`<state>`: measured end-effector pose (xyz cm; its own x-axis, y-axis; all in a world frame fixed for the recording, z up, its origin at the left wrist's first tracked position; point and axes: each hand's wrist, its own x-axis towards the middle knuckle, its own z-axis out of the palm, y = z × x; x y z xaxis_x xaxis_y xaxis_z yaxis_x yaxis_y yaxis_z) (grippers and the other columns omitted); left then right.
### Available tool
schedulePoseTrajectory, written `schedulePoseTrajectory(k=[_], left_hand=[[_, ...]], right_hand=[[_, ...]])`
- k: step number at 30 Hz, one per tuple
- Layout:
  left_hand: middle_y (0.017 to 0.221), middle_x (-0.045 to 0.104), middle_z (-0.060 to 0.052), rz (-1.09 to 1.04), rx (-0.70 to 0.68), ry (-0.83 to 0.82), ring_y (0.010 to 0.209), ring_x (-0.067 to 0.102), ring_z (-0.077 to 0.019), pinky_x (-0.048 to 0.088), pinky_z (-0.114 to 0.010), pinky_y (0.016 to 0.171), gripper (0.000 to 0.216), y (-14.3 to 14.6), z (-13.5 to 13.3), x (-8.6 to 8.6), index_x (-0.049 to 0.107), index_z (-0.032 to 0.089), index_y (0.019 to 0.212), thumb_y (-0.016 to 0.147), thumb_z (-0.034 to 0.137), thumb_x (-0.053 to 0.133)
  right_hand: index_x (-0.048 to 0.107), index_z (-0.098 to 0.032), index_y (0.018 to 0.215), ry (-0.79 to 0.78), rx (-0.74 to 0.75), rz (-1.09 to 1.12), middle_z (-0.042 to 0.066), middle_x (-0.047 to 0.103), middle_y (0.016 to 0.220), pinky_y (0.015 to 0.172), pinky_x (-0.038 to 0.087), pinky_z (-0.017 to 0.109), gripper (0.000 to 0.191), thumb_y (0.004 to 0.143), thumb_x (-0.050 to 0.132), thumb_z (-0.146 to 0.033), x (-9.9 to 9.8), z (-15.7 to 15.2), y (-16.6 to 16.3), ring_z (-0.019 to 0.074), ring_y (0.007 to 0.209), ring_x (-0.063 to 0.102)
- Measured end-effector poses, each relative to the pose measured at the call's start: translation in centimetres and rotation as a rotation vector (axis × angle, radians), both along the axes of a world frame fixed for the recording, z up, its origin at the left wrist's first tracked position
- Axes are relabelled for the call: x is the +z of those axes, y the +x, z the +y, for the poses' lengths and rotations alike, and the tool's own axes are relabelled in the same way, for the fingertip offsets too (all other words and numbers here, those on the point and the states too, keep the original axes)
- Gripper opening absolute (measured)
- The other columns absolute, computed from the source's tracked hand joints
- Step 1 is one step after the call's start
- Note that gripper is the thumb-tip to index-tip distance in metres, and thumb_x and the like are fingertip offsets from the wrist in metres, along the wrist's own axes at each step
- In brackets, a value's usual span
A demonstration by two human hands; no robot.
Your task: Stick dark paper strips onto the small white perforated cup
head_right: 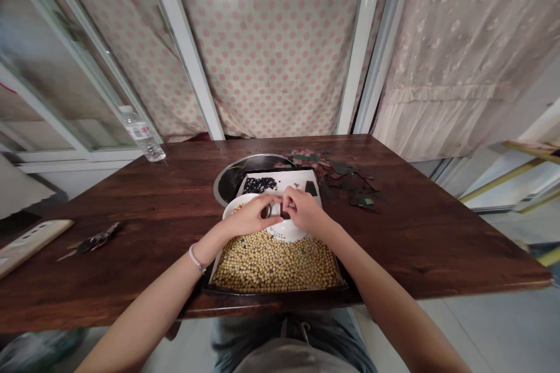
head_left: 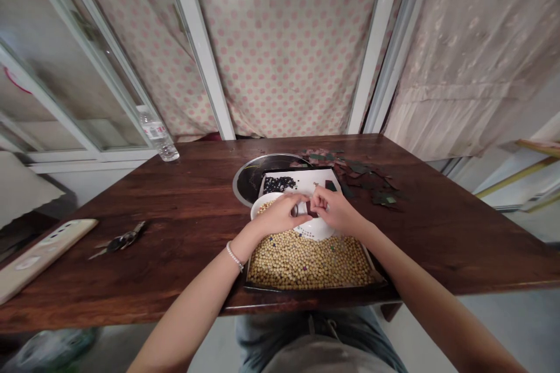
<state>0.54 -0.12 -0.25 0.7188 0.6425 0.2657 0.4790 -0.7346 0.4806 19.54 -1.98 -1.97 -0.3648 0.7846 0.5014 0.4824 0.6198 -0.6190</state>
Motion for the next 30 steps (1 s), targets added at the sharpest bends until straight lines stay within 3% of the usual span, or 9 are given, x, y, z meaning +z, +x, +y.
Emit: schedulePoseTrajectory(k=[6, 15, 22, 30], left_hand=[[0.118, 0.060, -0.010, -0.027, 0.004, -0.004, 0.108, 0.055, -0.0250, 0.043, -0.040, 0.093, 0.036, -0.1, 0.0, -0.4, 0.056, 0.016, 0.112, 0.080, 0.031, 0.062], [0.108, 0.062, -0.009, -0.009, -0.009, 0.008, 0.099, 0.056, -0.0239, 0.044, -0.038, 0.088, 0.032, 0.0, 0.1, -0.3, 0.058, 0.018, 0.110, 0.080, 0.031, 0.061], [0.110, 0.062, -0.010, -0.010, -0.025, 0.009, 0.102, 0.055, -0.0246, 0.043, -0.039, 0.090, 0.034, 0.0, 0.3, -0.5, 0.057, 0.017, 0.112, 0.081, 0.031, 0.061], [0.108, 0.061, -0.010, -0.015, -0.012, 0.004, 0.101, 0.055, -0.0246, 0.043, -0.040, 0.091, 0.034, 0.0, -0.1, -0.2, 0.057, 0.016, 0.111, 0.081, 0.032, 0.061]], right_hand=[[0.040, -0.021, 0.068, -0.101, 0.041, 0.028, -0.002, 0.058, 0.067, 0.061, 0.037, 0.025, 0.019, 0.072, 0.051, -0.007, 0.3, -0.9, 0.9, 0.0128, 0.062, 0.051], [0.040, -0.022, 0.071, 0.019, -0.002, -0.022, 0.000, 0.053, 0.070, 0.064, 0.037, 0.026, 0.020, 0.070, 0.044, -0.002, -0.2, 0.2, -0.1, 0.0157, 0.068, 0.050], [0.036, -0.022, 0.069, -0.021, -0.059, 0.040, -0.001, 0.054, 0.068, 0.062, 0.037, 0.025, 0.023, 0.067, 0.046, -0.001, -0.2, 1.1, -0.5, 0.0147, 0.064, 0.049], [0.041, -0.022, 0.073, -0.050, 0.039, -0.036, -0.003, 0.052, 0.067, 0.061, 0.037, 0.025, 0.019, 0.072, 0.047, -0.004, 0.5, -0.8, 0.4, 0.0137, 0.062, 0.048]])
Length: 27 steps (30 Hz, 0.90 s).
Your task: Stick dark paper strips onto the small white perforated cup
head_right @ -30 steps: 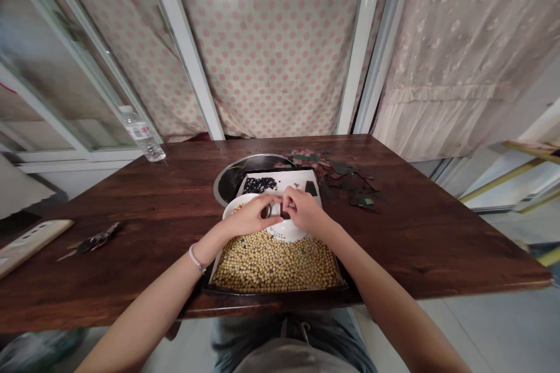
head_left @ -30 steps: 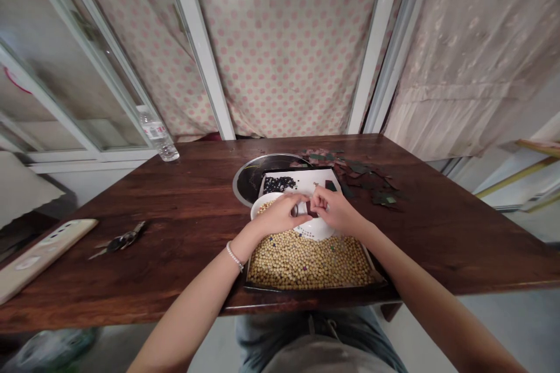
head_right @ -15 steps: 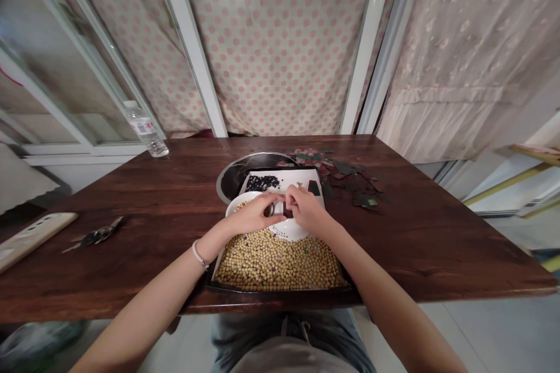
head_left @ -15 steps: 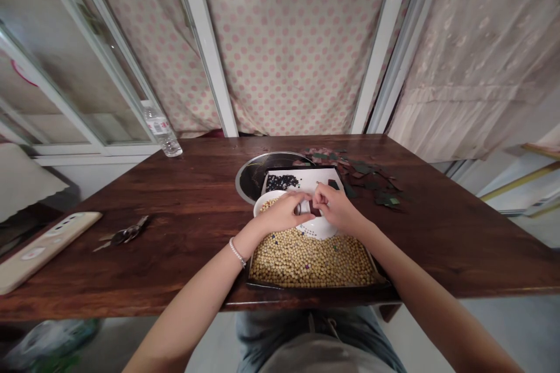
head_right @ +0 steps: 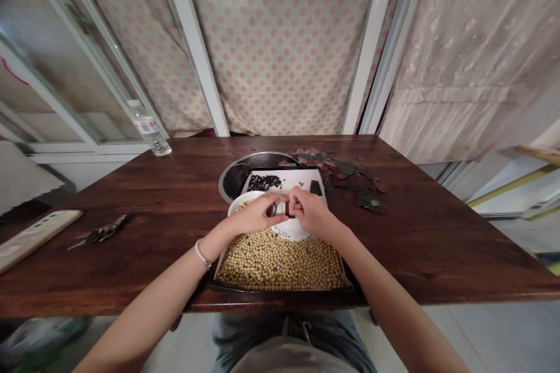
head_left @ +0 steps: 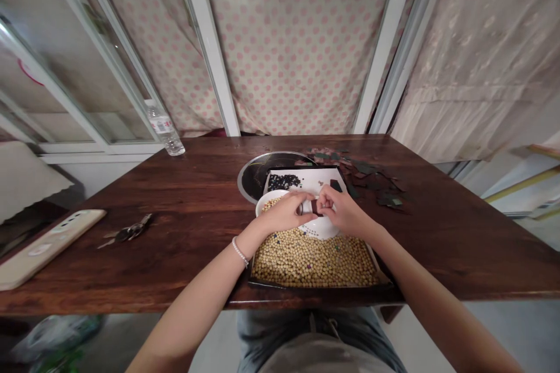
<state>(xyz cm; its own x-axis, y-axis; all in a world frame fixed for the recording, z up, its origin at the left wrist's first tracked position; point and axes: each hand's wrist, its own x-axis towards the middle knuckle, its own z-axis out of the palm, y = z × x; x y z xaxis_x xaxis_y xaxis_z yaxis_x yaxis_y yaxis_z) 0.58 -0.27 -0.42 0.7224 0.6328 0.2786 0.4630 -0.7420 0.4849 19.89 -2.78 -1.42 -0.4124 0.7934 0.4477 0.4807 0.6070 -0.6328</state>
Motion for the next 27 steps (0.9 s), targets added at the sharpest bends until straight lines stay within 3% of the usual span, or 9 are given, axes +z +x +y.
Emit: schedulePoseTrajectory(k=[20, 27], left_hand=[[0.109, 0.062, -0.010, 0.010, 0.000, 0.018, 0.102, 0.056, -0.0250, 0.043, -0.041, 0.091, 0.035, 0.0, 0.2, -0.2, 0.056, 0.018, 0.113, 0.080, 0.031, 0.061], [0.111, 0.062, -0.011, 0.018, 0.017, 0.026, 0.104, 0.056, -0.0256, 0.043, -0.041, 0.092, 0.038, 0.0, 0.1, -0.2, 0.056, 0.016, 0.113, 0.081, 0.034, 0.061]], right_hand=[[0.037, -0.023, 0.080, 0.072, -0.148, 0.017, 0.000, 0.057, 0.073, 0.068, 0.043, 0.030, 0.027, 0.069, 0.046, 0.000, -0.9, 1.9, -0.5, 0.0174, 0.072, 0.054], [0.040, -0.022, 0.076, 0.070, -0.078, -0.050, 0.000, 0.052, 0.074, 0.065, 0.039, 0.027, 0.023, 0.069, 0.044, 0.000, -0.2, 0.3, -0.1, 0.0162, 0.071, 0.052]])
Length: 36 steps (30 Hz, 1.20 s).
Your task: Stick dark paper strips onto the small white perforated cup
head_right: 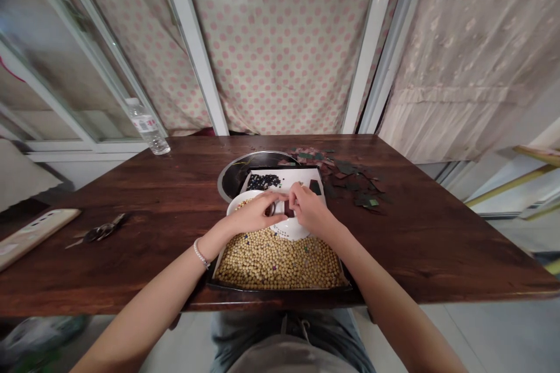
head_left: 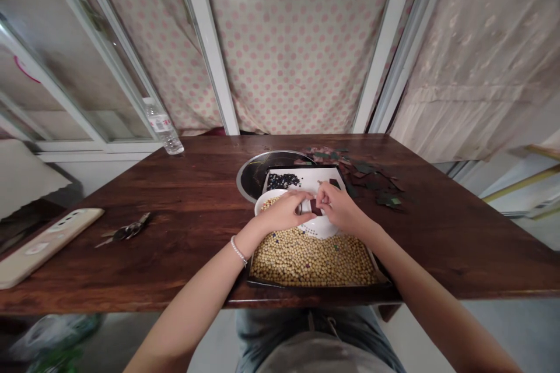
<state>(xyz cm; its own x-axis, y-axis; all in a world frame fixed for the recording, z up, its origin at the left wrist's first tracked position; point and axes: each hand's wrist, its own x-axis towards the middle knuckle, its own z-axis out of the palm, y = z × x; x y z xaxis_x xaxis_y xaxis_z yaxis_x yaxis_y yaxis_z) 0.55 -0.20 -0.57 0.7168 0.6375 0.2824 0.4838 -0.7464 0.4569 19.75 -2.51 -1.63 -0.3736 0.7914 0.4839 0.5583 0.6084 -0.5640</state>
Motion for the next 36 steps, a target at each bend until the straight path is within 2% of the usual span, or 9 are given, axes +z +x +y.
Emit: schedulePoseTrajectory(k=[5, 10, 24, 36], left_hand=[[0.111, 0.062, -0.012, -0.013, -0.014, 0.005, 0.105, 0.055, -0.0260, 0.043, -0.042, 0.093, 0.038, 0.0, -0.1, -0.1, 0.057, 0.015, 0.113, 0.081, 0.034, 0.061], [0.108, 0.062, -0.012, -0.008, 0.014, 0.011, 0.101, 0.056, -0.0261, 0.045, -0.042, 0.089, 0.039, 0.0, -0.1, -0.1, 0.056, 0.015, 0.113, 0.081, 0.037, 0.061], [0.106, 0.063, -0.011, 0.004, -0.005, 0.006, 0.098, 0.056, -0.0253, 0.045, -0.041, 0.087, 0.035, 0.1, 0.0, 0.1, 0.058, 0.015, 0.111, 0.081, 0.034, 0.059], [0.111, 0.062, -0.011, -0.021, 0.010, -0.003, 0.104, 0.056, -0.0262, 0.044, -0.042, 0.090, 0.039, -0.1, 0.0, -0.2, 0.057, 0.017, 0.113, 0.080, 0.036, 0.061]], right_hand=[[0.043, -0.022, 0.077, -0.096, 0.046, 0.009, -0.002, 0.053, 0.070, 0.061, 0.038, 0.025, 0.019, 0.072, 0.048, -0.004, 0.2, -0.4, 0.5, 0.0138, 0.063, 0.050], [0.044, -0.022, 0.087, -0.126, 0.082, 0.081, -0.002, 0.057, 0.071, 0.064, 0.042, 0.027, 0.027, 0.070, 0.047, -0.002, -0.1, 0.2, 0.5, 0.0142, 0.065, 0.053], [0.040, -0.022, 0.087, -0.037, 0.007, 0.121, -0.003, 0.057, 0.066, 0.065, 0.043, 0.027, 0.031, 0.065, 0.043, -0.001, -0.6, 1.8, -0.5, 0.0143, 0.064, 0.054], [0.042, -0.022, 0.086, -0.120, 0.063, 0.095, -0.002, 0.059, 0.070, 0.064, 0.044, 0.027, 0.025, 0.071, 0.047, -0.003, 0.0, -0.3, 0.4, 0.0138, 0.064, 0.056]])
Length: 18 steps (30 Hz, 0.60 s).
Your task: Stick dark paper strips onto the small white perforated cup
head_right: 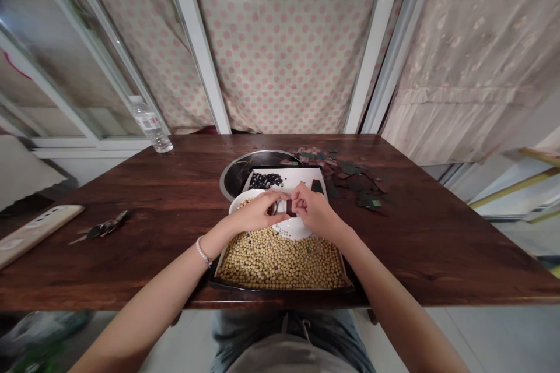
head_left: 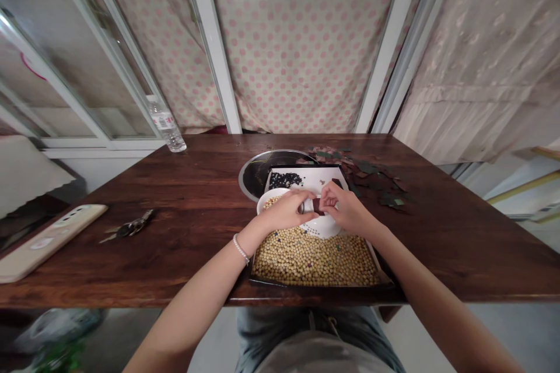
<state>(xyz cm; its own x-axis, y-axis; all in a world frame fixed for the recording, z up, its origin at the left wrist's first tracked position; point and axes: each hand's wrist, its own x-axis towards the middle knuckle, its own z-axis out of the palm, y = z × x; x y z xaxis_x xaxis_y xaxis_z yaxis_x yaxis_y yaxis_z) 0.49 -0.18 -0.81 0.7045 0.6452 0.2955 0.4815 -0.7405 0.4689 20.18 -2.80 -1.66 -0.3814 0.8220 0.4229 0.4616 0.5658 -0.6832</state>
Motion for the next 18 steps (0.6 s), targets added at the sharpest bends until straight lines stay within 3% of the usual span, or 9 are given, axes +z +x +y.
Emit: schedulePoseTrajectory(k=[7, 18], left_hand=[[0.117, 0.061, -0.012, -0.001, -0.003, 0.009, 0.109, 0.054, -0.0268, 0.042, -0.042, 0.095, 0.039, 0.0, 0.0, -0.1, 0.055, 0.016, 0.114, 0.081, 0.036, 0.062], [0.110, 0.062, -0.012, 0.033, -0.021, 0.011, 0.103, 0.056, -0.0264, 0.044, -0.042, 0.091, 0.036, 0.1, 0.0, 0.3, 0.057, 0.015, 0.112, 0.081, 0.034, 0.060]], right_hand=[[0.036, -0.023, 0.082, 0.005, -0.050, -0.001, -0.001, 0.057, 0.072, 0.063, 0.042, 0.028, 0.022, 0.074, 0.048, -0.007, 0.0, -0.3, -0.2, 0.0156, 0.065, 0.056], [0.032, -0.024, 0.080, 0.089, -0.088, 0.002, -0.001, 0.057, 0.069, 0.062, 0.040, 0.028, 0.026, 0.070, 0.045, -0.004, -0.8, 1.6, -1.0, 0.0154, 0.063, 0.054]])
